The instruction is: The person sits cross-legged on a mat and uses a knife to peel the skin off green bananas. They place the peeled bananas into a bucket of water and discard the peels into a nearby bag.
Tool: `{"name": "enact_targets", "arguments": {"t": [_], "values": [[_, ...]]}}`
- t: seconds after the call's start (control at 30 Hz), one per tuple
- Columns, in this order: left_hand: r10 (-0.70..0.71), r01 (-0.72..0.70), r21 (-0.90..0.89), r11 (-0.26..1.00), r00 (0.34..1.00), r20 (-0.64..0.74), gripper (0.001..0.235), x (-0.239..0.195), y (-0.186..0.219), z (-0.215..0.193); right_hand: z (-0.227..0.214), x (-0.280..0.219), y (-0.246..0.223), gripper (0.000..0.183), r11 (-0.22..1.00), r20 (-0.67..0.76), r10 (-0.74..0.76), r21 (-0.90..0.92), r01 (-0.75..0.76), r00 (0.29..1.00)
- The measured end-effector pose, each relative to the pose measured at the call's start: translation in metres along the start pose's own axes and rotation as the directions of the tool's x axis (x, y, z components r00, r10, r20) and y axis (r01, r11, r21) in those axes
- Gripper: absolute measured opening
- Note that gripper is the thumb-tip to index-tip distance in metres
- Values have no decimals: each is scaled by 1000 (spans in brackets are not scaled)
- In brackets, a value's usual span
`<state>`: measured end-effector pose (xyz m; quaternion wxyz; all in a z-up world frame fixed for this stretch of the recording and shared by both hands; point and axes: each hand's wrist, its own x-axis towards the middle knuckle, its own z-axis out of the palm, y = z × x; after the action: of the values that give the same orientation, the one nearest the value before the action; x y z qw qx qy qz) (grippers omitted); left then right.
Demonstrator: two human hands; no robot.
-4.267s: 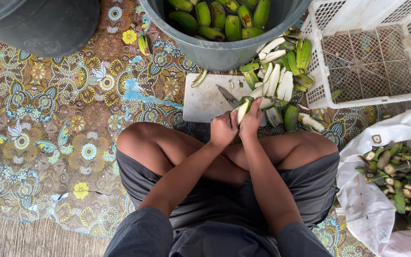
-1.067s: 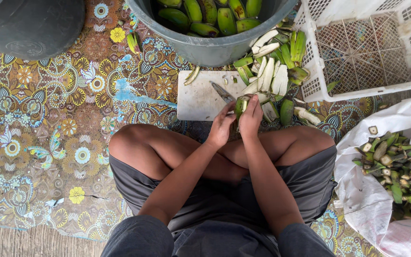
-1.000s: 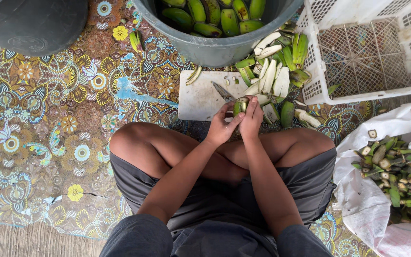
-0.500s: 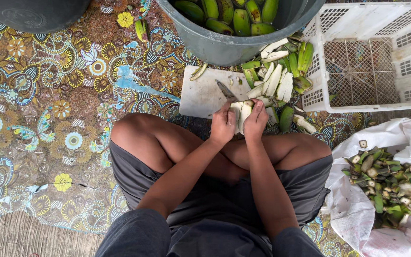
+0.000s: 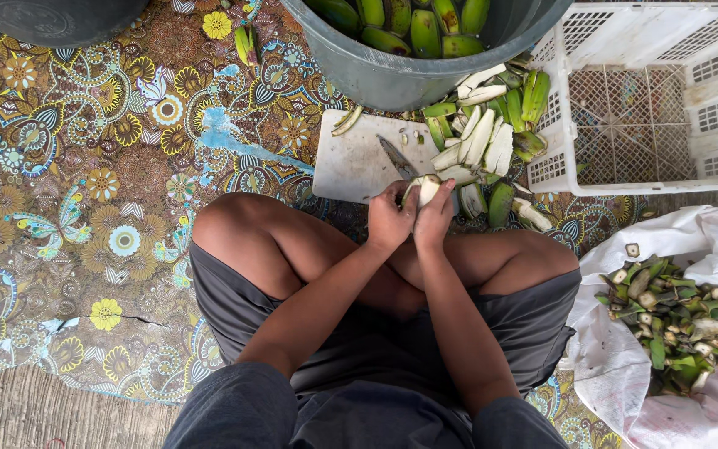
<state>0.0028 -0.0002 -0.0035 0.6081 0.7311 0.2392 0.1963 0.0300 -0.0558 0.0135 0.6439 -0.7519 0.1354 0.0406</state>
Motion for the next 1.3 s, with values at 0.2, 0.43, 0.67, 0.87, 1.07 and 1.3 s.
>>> {"name": "enact_targets", "arguments": {"t": [0.2,0.43,0.67,0.87,1.07,1.3], "values": [[25,-5,-77,997,966,256,36,20,-38,10,-23,43,46,63,950,0,-216,-232,210,976],[99,-97,-23,995,988,116,27,11,-37,11,-19,43,40,62,907,77,-289,-299,298,954],[69,-68,-11,998,997,34,23,14,-54,16,-21,53,53,70,939,55,-210,-266,217,976],[-62,86,-94,992,970,235,27,25,-56,9,-22,60,55,73,957,72,-147,-242,160,987],[-318,372,-25,928,824,470,36,30,-60,-1,-26,59,41,67,839,334,-299,-356,413,894],[-467,535,-138,833,815,341,31,30,-136,27,-21,56,30,58,648,444,-533,-334,685,720]]}}
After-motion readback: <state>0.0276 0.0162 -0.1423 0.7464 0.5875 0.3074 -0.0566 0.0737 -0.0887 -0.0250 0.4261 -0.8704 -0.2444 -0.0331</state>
